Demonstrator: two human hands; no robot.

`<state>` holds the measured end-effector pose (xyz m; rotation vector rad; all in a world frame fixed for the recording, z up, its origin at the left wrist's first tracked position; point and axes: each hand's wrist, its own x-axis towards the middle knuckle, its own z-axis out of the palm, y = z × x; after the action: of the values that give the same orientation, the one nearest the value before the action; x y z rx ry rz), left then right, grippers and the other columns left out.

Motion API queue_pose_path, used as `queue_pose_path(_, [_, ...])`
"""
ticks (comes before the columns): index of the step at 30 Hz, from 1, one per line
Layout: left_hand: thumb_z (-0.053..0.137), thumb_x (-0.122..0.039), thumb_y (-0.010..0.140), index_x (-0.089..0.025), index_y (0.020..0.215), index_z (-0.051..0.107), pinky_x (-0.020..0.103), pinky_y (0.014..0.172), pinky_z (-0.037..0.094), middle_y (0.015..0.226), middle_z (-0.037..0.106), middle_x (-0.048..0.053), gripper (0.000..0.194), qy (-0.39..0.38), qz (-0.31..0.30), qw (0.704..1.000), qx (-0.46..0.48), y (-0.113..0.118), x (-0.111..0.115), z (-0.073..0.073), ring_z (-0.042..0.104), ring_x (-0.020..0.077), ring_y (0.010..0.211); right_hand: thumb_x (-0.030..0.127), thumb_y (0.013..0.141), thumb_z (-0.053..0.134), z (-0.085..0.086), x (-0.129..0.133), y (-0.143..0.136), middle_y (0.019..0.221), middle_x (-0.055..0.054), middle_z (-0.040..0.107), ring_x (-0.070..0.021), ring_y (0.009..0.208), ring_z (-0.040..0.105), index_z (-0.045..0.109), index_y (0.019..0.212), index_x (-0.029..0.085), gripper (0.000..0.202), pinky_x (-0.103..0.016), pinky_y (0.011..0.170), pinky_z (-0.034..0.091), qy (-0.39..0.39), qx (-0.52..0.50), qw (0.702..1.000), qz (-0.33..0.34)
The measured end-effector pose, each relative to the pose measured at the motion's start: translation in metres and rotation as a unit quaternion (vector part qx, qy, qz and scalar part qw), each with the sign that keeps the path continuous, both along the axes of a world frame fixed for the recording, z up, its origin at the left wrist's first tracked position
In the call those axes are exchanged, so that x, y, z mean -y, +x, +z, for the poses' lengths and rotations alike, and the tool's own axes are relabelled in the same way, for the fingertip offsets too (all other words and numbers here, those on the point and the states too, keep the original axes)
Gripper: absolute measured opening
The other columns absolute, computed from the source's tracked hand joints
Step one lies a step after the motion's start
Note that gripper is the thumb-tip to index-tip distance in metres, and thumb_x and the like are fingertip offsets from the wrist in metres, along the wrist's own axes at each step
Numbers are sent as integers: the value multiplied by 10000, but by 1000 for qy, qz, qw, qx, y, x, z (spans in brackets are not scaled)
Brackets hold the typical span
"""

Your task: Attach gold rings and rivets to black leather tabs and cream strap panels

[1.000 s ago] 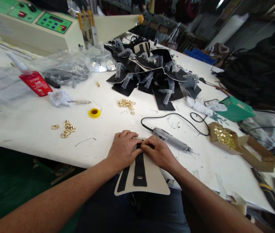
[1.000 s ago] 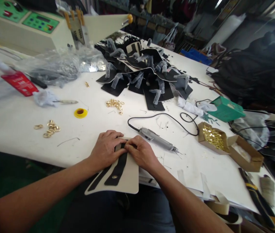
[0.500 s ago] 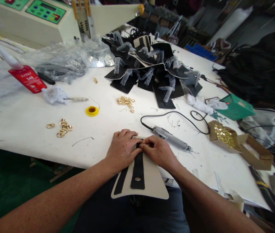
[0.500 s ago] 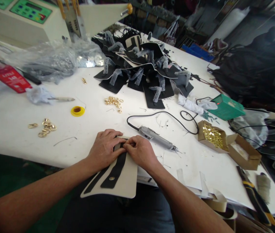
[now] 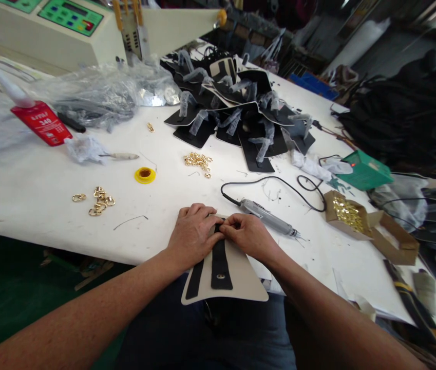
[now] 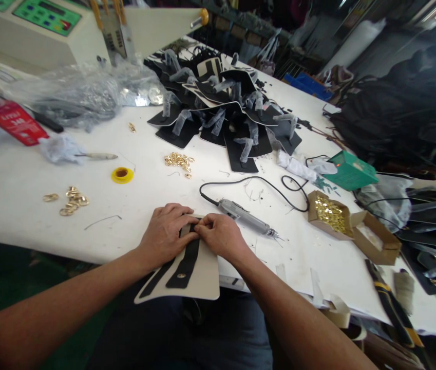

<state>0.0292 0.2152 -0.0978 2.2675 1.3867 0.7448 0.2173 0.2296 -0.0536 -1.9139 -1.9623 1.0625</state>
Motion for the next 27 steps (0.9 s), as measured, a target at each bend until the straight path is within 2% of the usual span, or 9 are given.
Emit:
queue_pose_path(3, [737, -461, 932, -293, 1168, 738, 505, 1037, 414, 1335, 709, 58, 289, 1, 0, 1000, -2, 0, 0, 0, 552, 300, 1283, 350, 836, 708, 0, -2, 1, 650, 0, 676, -149, 610, 558, 743, 759, 195, 177, -269, 558, 358, -3, -7, 1000, -4])
queue_pose_path(9, [744, -447, 925, -296, 1177, 737, 519, 1030, 412, 1331, 710, 61, 294, -2, -4, 1000, -5, 0, 0, 1, 552, 310, 1279, 265, 810, 716, 5, -16, 2, 605, 10, 675, -133, 557, 562, 706, 705, 193, 128, -266, 544, 383, -57, 0, 998, 26])
queue_pose_path(13, [759, -433, 914, -299, 1168, 742, 522, 1028, 412, 1329, 713, 60, 288, -2, 0, 1000, -4, 0, 1, 0, 553, 313, 1277, 241, 813, 709, -1, -18, 4, 580, 17, 657, -132, 551, 574, 671, 690, 197, 136, -261, 538, 395, -73, -36, 996, 24])
queue_pose_path(19, [765, -426, 911, -300, 1167, 749, 509, 1024, 425, 1322, 721, 41, 286, 7, 1, 1000, -8, 0, 3, 2, 563, 297, 1270, 279, 821, 711, -2, -5, 7, 629, 15, 662, -131, 572, 581, 697, 767, 188, 107, -247, 544, 418, -62, -84, 994, -13])
queue_pose_path(27, [774, -434, 899, -300, 1147, 760, 507, 1013, 446, 1318, 731, 56, 283, 17, 10, 1000, -24, 2, 5, 3, 577, 304, 1266, 260, 843, 687, 7, 5, 5, 658, 14, 656, -135, 650, 557, 734, 742, 181, 137, -254, 603, 362, 22, -30, 999, 22])
